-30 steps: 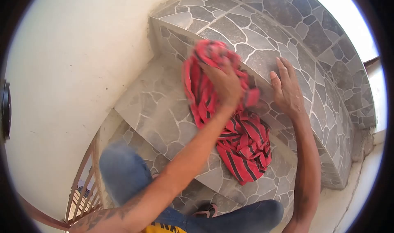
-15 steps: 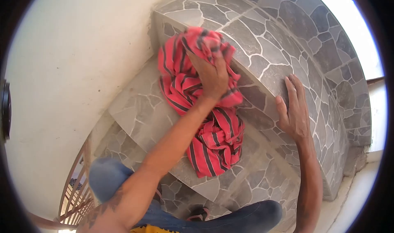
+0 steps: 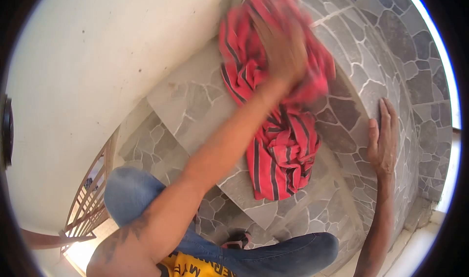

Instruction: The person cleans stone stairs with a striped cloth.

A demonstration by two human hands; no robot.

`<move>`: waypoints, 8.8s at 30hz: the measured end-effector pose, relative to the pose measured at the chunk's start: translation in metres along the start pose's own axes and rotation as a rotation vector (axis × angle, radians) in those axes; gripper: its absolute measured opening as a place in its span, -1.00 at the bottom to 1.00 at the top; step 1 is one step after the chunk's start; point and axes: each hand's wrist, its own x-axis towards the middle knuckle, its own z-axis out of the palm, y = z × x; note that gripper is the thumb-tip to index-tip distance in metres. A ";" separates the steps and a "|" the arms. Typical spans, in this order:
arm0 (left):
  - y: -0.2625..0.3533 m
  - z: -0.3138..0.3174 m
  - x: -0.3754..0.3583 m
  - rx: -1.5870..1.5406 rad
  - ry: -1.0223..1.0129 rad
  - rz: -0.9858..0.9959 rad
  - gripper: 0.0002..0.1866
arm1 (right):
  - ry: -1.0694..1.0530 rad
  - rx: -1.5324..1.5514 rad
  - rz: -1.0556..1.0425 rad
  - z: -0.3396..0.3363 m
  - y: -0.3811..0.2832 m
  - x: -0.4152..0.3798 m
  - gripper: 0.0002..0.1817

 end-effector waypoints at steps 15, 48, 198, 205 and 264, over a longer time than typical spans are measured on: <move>-0.001 -0.036 0.030 -0.393 -0.019 -0.220 -0.16 | 0.023 0.015 -0.002 -0.007 -0.016 0.001 -0.41; 0.033 -0.049 0.016 -0.562 0.191 -0.459 -0.50 | 0.127 0.103 -0.025 -0.011 -0.025 0.001 -0.42; -0.015 -0.030 0.012 -0.100 -0.035 0.073 -0.51 | 0.335 0.051 -0.018 0.004 -0.031 -0.010 -0.33; 0.065 -0.031 -0.086 -0.158 -0.180 -0.105 -0.34 | 0.385 0.094 -0.076 0.018 -0.099 0.089 -0.34; 0.019 -0.052 0.030 0.133 -0.016 -0.365 -0.44 | 0.297 0.064 0.072 0.017 -0.061 0.016 -0.25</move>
